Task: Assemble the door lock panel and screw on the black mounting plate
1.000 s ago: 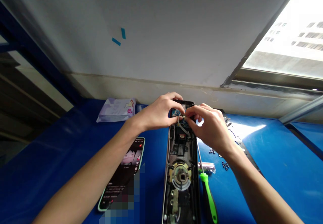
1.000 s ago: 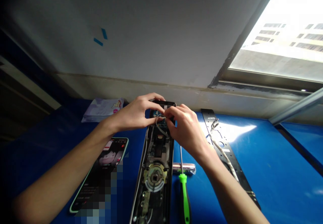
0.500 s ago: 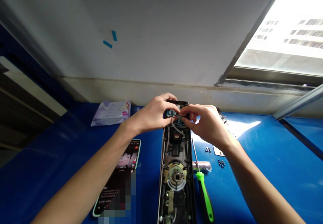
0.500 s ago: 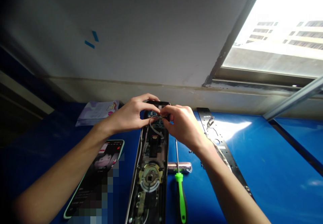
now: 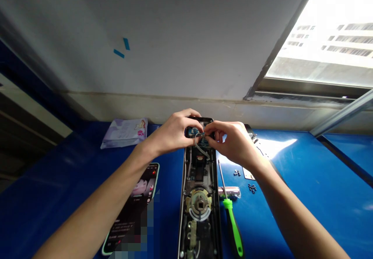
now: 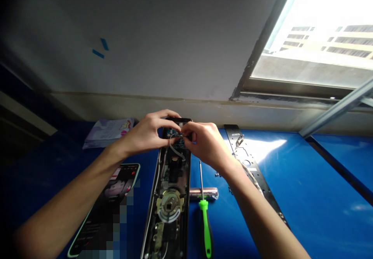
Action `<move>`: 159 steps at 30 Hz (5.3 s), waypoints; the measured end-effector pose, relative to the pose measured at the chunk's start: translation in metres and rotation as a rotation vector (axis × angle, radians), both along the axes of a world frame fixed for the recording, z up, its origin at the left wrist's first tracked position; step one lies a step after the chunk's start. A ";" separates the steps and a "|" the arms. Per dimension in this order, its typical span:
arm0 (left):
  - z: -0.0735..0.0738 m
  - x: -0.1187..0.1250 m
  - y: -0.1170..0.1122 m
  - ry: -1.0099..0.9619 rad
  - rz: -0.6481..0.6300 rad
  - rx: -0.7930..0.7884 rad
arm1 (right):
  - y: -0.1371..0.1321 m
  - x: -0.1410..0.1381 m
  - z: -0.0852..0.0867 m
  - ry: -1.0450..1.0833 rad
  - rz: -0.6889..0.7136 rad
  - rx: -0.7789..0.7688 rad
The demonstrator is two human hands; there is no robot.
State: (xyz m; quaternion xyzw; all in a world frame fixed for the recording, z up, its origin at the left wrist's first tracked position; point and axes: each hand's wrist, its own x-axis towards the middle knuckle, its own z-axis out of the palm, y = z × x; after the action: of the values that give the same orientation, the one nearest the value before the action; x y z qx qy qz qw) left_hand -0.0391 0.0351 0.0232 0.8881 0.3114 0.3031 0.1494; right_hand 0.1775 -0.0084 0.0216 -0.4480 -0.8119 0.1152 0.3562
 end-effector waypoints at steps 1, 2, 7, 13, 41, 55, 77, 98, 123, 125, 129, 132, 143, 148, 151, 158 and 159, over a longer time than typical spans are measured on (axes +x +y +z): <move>0.001 0.000 -0.001 0.009 0.007 -0.009 | -0.001 0.001 0.002 0.005 0.000 0.001; 0.003 -0.001 -0.002 0.018 0.015 -0.019 | -0.002 0.001 0.005 0.013 0.002 0.001; 0.015 -0.009 -0.007 0.048 0.073 -0.022 | -0.015 0.005 0.019 -0.035 0.137 -0.156; 0.020 -0.010 -0.018 0.024 0.110 0.021 | -0.017 0.007 0.021 -0.060 0.196 -0.194; -0.070 0.002 -0.102 -0.588 0.170 -0.580 | -0.017 -0.012 0.019 0.177 0.230 -0.391; -0.072 0.004 -0.102 -0.652 0.157 -0.637 | -0.017 -0.012 0.017 0.113 0.216 -0.337; -0.062 0.005 -0.104 -0.398 0.263 -0.366 | -0.020 0.014 0.034 -0.265 0.304 -0.247; -0.059 0.006 -0.102 -0.407 0.237 -0.447 | -0.023 0.010 0.034 -0.350 0.279 -0.304; -0.058 0.006 -0.101 -0.363 0.246 -0.403 | -0.033 0.009 0.031 -0.267 0.271 -0.275; -0.059 0.006 -0.101 -0.394 0.250 -0.431 | -0.042 0.018 0.028 -0.190 0.194 -0.282; -0.063 0.005 -0.102 -0.423 0.264 -0.432 | -0.081 0.031 0.006 -0.293 -0.185 -0.406; -0.065 0.005 -0.104 -0.394 0.294 -0.360 | -0.117 0.030 -0.019 -0.446 -0.173 -0.602; -0.040 0.019 -0.117 -0.251 0.269 0.365 | -0.147 0.070 -0.001 0.192 -0.378 -0.309; -0.007 0.053 -0.106 0.034 -0.090 0.417 | -0.129 0.096 0.006 0.435 -0.455 0.056; 0.006 0.086 -0.092 0.477 -0.183 0.279 | -0.114 0.101 0.002 0.398 -0.491 0.194; -0.008 0.144 -0.063 0.825 -0.275 0.079 | -0.100 0.099 -0.008 0.323 -0.411 0.141; -0.010 0.149 -0.061 0.842 -0.279 0.066 | -0.100 0.100 -0.010 0.331 -0.404 0.137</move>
State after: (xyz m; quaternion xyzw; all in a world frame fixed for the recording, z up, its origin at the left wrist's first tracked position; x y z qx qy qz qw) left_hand 0.1095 -0.0257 0.0134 0.9720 0.2126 -0.0982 0.0208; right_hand 0.2771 -0.1088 0.0117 -0.5508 -0.6426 0.0583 0.5294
